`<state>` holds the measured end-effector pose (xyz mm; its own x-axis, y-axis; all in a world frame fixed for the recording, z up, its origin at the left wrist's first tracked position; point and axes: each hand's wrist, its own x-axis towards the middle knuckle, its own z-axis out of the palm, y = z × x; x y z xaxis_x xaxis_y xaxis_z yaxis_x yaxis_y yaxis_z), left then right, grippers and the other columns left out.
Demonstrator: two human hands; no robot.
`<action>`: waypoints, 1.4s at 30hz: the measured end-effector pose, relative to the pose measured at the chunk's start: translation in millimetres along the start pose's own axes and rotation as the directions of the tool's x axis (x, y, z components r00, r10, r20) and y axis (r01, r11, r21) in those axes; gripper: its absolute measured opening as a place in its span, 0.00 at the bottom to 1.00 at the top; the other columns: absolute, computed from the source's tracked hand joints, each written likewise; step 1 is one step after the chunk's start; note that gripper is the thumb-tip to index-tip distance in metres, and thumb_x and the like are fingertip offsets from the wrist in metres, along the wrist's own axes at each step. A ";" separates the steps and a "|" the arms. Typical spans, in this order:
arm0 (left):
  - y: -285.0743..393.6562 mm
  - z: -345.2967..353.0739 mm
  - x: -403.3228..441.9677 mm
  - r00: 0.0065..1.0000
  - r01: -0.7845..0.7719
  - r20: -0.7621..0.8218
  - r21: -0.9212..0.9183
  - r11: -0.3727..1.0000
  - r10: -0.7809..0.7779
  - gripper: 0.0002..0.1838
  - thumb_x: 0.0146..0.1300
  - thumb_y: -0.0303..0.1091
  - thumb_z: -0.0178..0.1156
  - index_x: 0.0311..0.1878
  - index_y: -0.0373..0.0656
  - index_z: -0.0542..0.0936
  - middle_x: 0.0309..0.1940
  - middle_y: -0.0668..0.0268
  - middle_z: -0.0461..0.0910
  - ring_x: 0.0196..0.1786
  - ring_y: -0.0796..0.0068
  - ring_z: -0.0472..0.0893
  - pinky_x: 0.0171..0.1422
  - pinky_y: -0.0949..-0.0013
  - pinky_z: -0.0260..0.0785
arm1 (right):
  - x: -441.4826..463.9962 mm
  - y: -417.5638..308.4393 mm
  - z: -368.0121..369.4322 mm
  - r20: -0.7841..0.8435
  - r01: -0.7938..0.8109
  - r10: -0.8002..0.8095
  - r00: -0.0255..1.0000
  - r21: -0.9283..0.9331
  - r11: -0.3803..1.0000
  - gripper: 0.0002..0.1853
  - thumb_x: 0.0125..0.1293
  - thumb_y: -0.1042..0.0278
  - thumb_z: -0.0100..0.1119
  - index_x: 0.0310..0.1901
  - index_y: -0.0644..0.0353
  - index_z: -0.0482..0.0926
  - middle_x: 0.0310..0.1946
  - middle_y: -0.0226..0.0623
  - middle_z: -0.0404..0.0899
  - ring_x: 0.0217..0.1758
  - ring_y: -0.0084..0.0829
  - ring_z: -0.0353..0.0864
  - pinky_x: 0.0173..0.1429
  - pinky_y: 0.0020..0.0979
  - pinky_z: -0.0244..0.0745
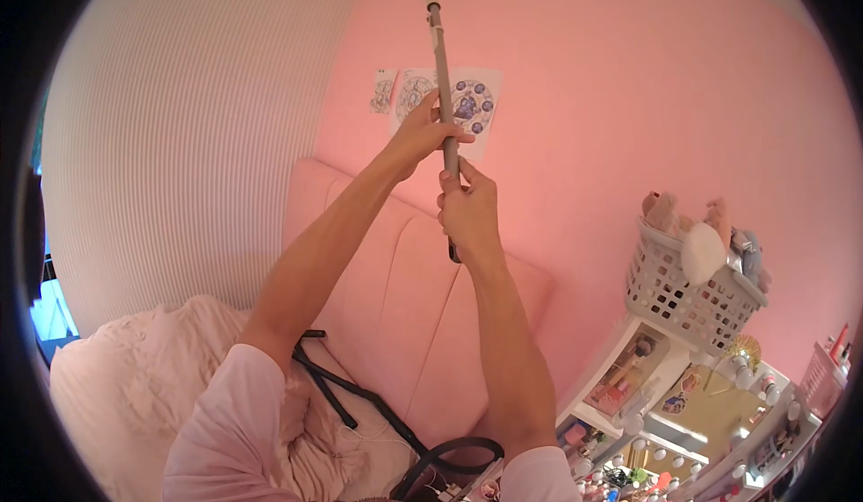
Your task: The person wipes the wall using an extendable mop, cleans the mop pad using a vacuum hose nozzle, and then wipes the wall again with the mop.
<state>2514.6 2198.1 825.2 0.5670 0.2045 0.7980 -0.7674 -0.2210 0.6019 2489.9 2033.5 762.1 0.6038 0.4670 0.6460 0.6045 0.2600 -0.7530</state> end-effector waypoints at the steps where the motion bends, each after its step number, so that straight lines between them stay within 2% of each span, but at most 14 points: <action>1: 0.0 1.9 6.3 0.999 0.036 -0.002 0.008 0.999 -0.036 0.51 0.63 0.23 0.66 0.84 0.37 0.47 0.60 0.52 0.74 0.50 0.62 0.88 0.53 0.62 0.82 | 1.5 -2.2 -0.9 -0.015 0.007 -0.007 1.000 -0.003 1.000 0.25 0.79 0.64 0.56 0.72 0.62 0.74 0.22 0.27 0.73 0.16 0.17 0.68 0.20 0.24 0.62; 4: -9.7 9.4 18.3 0.997 -0.063 0.047 0.130 0.989 0.058 0.54 0.58 0.24 0.66 0.83 0.31 0.46 0.62 0.45 0.71 0.54 0.57 0.85 0.53 0.62 0.81 | -5.0 -6.8 -4.7 -0.055 0.015 -0.016 0.998 -0.030 0.999 0.25 0.79 0.64 0.56 0.73 0.63 0.74 0.22 0.27 0.72 0.16 0.17 0.68 0.20 0.24 0.62; 9: -20.9 40.6 -16.7 0.997 -0.075 -0.006 0.190 0.979 0.078 0.56 0.56 0.27 0.67 0.82 0.23 0.43 0.63 0.40 0.72 0.55 0.59 0.85 0.55 0.61 0.80 | -30.7 15.6 -22.9 -0.128 -0.033 0.022 0.992 -0.083 0.996 0.26 0.79 0.64 0.57 0.73 0.63 0.73 0.22 0.27 0.72 0.16 0.17 0.67 0.20 0.24 0.61; 11: -38.0 49.6 -26.6 0.990 -0.137 0.001 0.230 0.963 0.141 0.57 0.56 0.27 0.67 0.82 0.23 0.41 0.60 0.39 0.75 0.51 0.58 0.87 0.54 0.63 0.80 | -48.0 27.2 -26.3 -0.187 -0.037 0.024 0.982 -0.068 0.997 0.26 0.79 0.64 0.57 0.74 0.64 0.72 0.23 0.27 0.72 0.17 0.17 0.67 0.20 0.23 0.61; 13: -33.8 58.7 -49.6 0.993 -0.119 0.014 0.175 0.977 0.118 0.59 0.56 0.29 0.68 0.82 0.24 0.39 0.51 0.39 0.80 0.44 0.54 0.87 0.51 0.62 0.80 | -66.8 30.8 -26.6 -0.190 -0.057 0.041 0.981 -0.077 0.995 0.27 0.79 0.63 0.57 0.74 0.65 0.72 0.23 0.27 0.72 0.17 0.16 0.67 0.20 0.22 0.60; 15: -34.8 66.9 -64.1 0.998 -0.008 0.063 0.225 0.974 -0.007 0.58 0.60 0.29 0.69 0.84 0.31 0.40 0.69 0.38 0.69 0.47 0.56 0.87 0.51 0.60 0.82 | -82.9 39.8 -28.0 -0.239 -0.023 0.000 0.971 -0.091 0.996 0.26 0.79 0.64 0.56 0.74 0.64 0.72 0.23 0.26 0.71 0.18 0.15 0.66 0.20 0.22 0.60; 16: -33.0 70.6 -72.6 0.997 -0.016 0.071 0.298 0.955 -0.006 0.57 0.61 0.28 0.68 0.84 0.32 0.40 0.73 0.36 0.66 0.48 0.55 0.87 0.52 0.58 0.83 | -90.1 44.3 -28.9 -0.237 -0.026 0.004 0.972 -0.093 0.995 0.26 0.79 0.64 0.56 0.74 0.64 0.72 0.23 0.26 0.71 0.18 0.15 0.66 0.20 0.22 0.60; 20: -40.9 81.1 -102.9 0.994 -0.024 0.106 0.310 0.951 -0.009 0.57 0.63 0.28 0.67 0.84 0.32 0.37 0.76 0.35 0.63 0.49 0.54 0.87 0.52 0.58 0.83 | -121.1 56.7 -30.7 -0.273 -0.042 0.009 0.962 -0.114 0.993 0.26 0.80 0.64 0.55 0.75 0.63 0.71 0.23 0.26 0.71 0.19 0.15 0.67 0.21 0.21 0.61; 23: -54.0 84.5 -125.3 0.987 -0.115 0.137 0.236 0.965 0.084 0.58 0.65 0.28 0.67 0.85 0.36 0.34 0.77 0.35 0.61 0.47 0.54 0.87 0.52 0.59 0.83 | -146.1 57.9 -23.7 -0.295 -0.072 0.027 0.955 -0.143 0.987 0.26 0.81 0.64 0.54 0.76 0.61 0.70 0.23 0.26 0.71 0.20 0.15 0.67 0.22 0.20 0.62; 25: -50.9 80.6 -141.9 0.981 -0.060 0.190 0.073 0.996 0.045 0.58 0.66 0.27 0.66 0.85 0.40 0.32 0.78 0.36 0.61 0.47 0.56 0.88 0.51 0.61 0.83 | -154.0 65.8 -22.8 -0.320 -0.093 0.044 0.946 -0.139 0.986 0.26 0.81 0.64 0.54 0.77 0.60 0.70 0.23 0.26 0.71 0.20 0.15 0.67 0.22 0.20 0.62; 29: -51.6 76.8 -142.5 0.984 -0.033 0.174 0.020 0.999 0.029 0.56 0.67 0.24 0.63 0.85 0.42 0.31 0.79 0.38 0.60 0.49 0.58 0.88 0.50 0.62 0.84 | -145.9 72.2 -25.8 -0.281 -0.055 0.016 0.959 -0.132 0.990 0.26 0.81 0.64 0.55 0.76 0.59 0.70 0.23 0.25 0.71 0.19 0.15 0.67 0.21 0.21 0.62; 35: -57.1 57.9 -99.6 0.991 -0.122 0.067 0.117 0.986 0.114 0.54 0.67 0.21 0.60 0.85 0.41 0.32 0.77 0.40 0.61 0.50 0.58 0.90 0.49 0.65 0.85 | -99.2 57.4 -27.6 -0.184 -0.067 0.045 0.982 -0.116 0.991 0.27 0.80 0.61 0.55 0.76 0.62 0.70 0.22 0.25 0.71 0.18 0.15 0.67 0.21 0.22 0.62; 37: -59.7 49.1 -83.9 0.991 -0.129 -0.007 0.092 0.987 0.130 0.58 0.62 0.27 0.68 0.83 0.30 0.37 0.71 0.40 0.70 0.49 0.56 0.88 0.51 0.61 0.83 | -83.1 54.6 -26.2 -0.156 -0.060 0.041 0.987 -0.117 0.991 0.27 0.80 0.61 0.56 0.75 0.62 0.70 0.22 0.25 0.70 0.17 0.15 0.67 0.21 0.22 0.62; 42: -55.1 37.3 -67.5 0.999 -0.029 -0.013 0.089 0.996 0.031 0.59 0.60 0.28 0.69 0.83 0.29 0.37 0.72 0.41 0.70 0.51 0.57 0.88 0.52 0.62 0.83 | -65.3 46.3 -19.8 -0.126 -0.081 0.066 0.990 -0.115 0.990 0.27 0.80 0.61 0.56 0.75 0.62 0.71 0.22 0.25 0.71 0.17 0.16 0.67 0.20 0.23 0.61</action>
<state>2529.7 2160.9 739.3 0.5391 0.2104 0.8156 -0.7541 -0.3108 0.5786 2488.8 1998.3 687.5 0.7033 0.3731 0.6051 0.6092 0.1225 -0.7835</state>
